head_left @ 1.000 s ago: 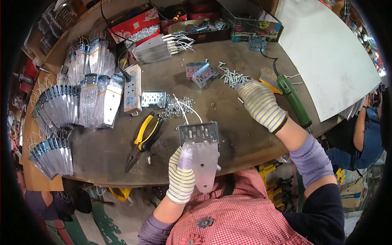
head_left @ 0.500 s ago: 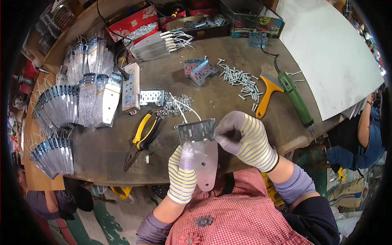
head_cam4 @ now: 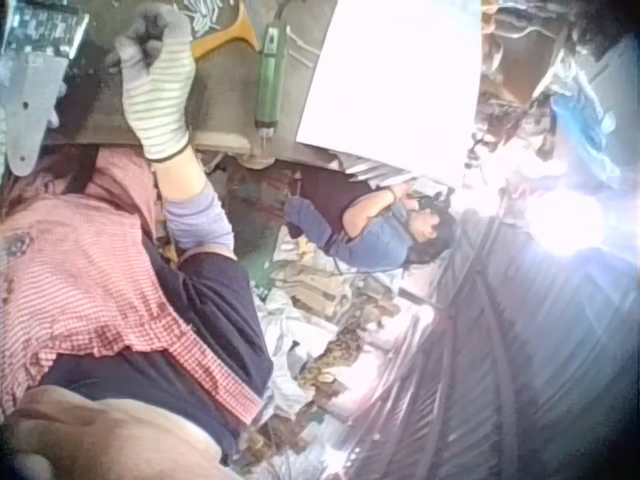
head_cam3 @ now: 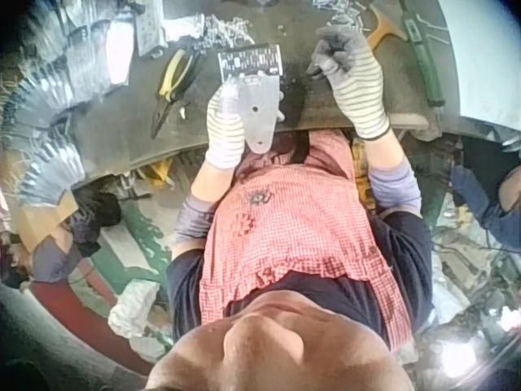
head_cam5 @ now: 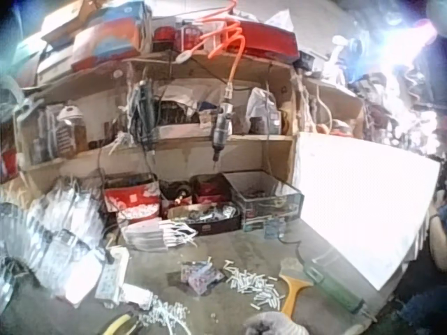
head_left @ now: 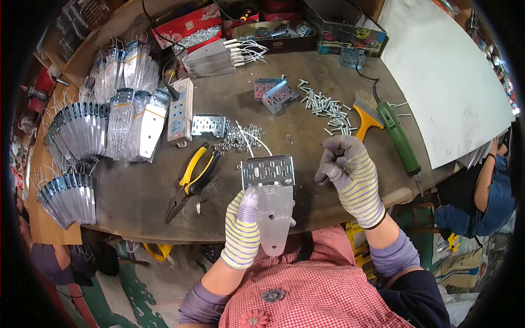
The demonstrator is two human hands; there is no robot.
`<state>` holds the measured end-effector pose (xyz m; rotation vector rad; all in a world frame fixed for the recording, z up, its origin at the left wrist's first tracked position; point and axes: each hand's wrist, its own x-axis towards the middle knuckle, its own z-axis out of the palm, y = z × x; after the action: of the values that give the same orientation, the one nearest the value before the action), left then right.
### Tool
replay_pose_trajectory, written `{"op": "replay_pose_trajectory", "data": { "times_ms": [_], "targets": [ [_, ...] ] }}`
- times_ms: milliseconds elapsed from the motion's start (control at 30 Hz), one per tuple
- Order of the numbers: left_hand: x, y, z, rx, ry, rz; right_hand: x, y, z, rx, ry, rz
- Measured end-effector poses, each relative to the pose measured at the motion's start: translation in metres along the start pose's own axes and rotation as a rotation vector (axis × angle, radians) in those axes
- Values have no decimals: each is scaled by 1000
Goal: Assembling electrical components using an electric screwdriver and pliers at a workbench.
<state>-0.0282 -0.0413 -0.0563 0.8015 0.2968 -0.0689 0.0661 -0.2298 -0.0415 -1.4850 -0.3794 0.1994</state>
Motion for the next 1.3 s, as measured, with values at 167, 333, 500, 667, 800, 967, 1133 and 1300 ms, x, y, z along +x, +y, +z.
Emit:
{"op": "replay_pose_trajectory", "data": {
  "times_ms": [167,333,500,667,800,967,1133,1300],
  "targets": [
    [-1,-7,-2,345,72,188,11,-26,22,-445,-138,-453],
    [-3,-11,1,506,75,276,17,-30,52,-513,-257,-515],
    [-3,-20,-6,497,44,282,19,-24,55,-654,-322,-639],
    [-3,-14,-3,662,-40,357,18,-26,57,-759,-417,-772],
    [1,-26,-20,759,-55,356,21,-43,61,-918,-532,-662],
    [7,-27,-7,677,47,442,26,-17,52,-780,-364,-692],
    [5,-25,-7,686,23,373,25,-10,46,-676,-313,-680],
    [5,-24,-4,697,44,376,22,-15,46,-742,-369,-782]
  ]
}}
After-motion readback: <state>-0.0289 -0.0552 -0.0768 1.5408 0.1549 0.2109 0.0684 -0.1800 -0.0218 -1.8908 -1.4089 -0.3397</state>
